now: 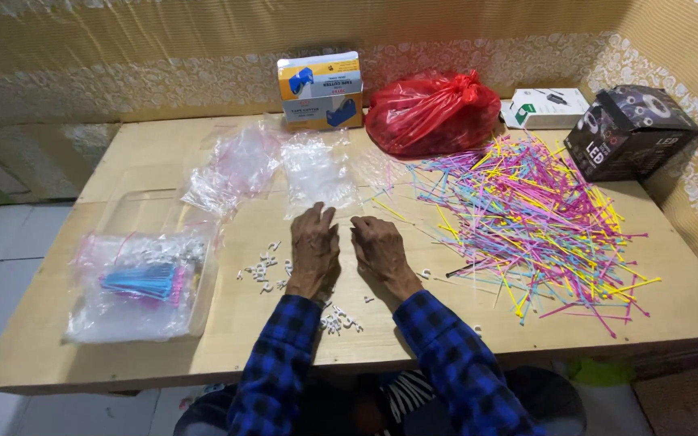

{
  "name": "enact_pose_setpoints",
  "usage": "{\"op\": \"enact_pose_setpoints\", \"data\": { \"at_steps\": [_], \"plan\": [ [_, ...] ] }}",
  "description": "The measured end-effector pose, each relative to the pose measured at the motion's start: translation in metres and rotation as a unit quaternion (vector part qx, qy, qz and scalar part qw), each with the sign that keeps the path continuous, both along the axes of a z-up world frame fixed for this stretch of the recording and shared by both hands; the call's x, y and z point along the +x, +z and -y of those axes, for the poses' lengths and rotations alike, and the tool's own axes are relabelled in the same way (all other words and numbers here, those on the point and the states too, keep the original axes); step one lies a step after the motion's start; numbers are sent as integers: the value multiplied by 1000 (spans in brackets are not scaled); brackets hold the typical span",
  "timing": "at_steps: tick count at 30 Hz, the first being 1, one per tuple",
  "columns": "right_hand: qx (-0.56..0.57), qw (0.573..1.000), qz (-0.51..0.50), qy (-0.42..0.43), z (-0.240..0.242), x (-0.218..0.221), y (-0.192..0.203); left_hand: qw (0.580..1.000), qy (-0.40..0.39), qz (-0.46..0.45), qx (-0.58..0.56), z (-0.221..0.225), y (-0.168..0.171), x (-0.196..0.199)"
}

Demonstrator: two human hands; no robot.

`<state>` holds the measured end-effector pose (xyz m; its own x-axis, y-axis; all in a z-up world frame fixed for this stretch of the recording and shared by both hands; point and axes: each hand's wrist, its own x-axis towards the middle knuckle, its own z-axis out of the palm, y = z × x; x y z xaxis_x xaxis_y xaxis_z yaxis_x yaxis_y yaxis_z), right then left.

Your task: Attaching small white plastic clips onto colored cable ties at a workbench.

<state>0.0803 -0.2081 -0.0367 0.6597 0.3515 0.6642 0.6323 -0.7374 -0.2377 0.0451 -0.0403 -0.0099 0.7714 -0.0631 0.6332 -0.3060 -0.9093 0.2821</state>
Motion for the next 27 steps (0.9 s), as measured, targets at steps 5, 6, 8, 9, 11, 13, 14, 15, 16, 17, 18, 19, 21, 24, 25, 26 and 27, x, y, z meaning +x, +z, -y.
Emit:
{"op": "enact_pose_setpoints", "data": {
  "at_steps": [5, 6, 8, 9, 11, 13, 14, 15, 16, 17, 18, 19, 21, 24, 25, 26, 27],
  "plan": [
    [-2, 1000, 3, 0, 0, -5, 5, 997, 62, -44, 27, 1, -6, 0],
    [-9, 1000, 1, -2, 0, -6, 7, 993, 86, -55, 52, 1, -9, 2],
    [-11, 1000, 0, 2, 1, -6, 9, 993, 87, -63, 57, 3, -5, 0],
    [-12, 1000, -1, 10, 1, -6, 10, 991, 92, -71, 64, 3, -3, 0],
    [-3, 1000, -6, 12, 0, -6, 9, 989, 101, -77, 77, 5, 3, -3],
    [7, 1000, -11, 15, 1, -7, 10, 986, 110, -84, 89, 6, 2, -6],
    [-2, 1000, -11, 8, 2, -7, 11, 986, 108, -90, 90, 6, -1, -6],
    [-10, 1000, -10, 2, 1, -9, 12, 985, 107, -97, 93, 4, -3, -7],
    [-9, 1000, -11, -2, 4, -11, 13, 985, 104, -97, 93, 4, -10, -4],
    [3, 1000, -19, 15, 3, -11, 15, 984, 109, -96, 102, 2, -16, 1],
    [15, 999, -27, 31, 3, -12, 18, 983, 114, -94, 111, 0, -22, 4],
    [17, 999, -25, 34, 3, -10, 16, 982, 117, -93, 111, 3, -13, 0],
    [19, 998, -47, 36, 3, -8, 11, 989, 94, -84, 83, 9, 3, -10],
    [5, 999, -38, 18, 3, -9, 13, 994, 71, -76, 34, 3, -19, 3],
    [5, 999, -38, 24, 3, -8, 12, 994, 76, -76, 33, 3, -20, 3],
    [-8, 999, -36, 7, 3, -7, 11, 993, 80, -74, 35, 4, -21, 3],
    [-21, 999, -33, -11, 3, -6, 11, 993, 83, -72, 36, 5, -22, 4]
  ]
}}
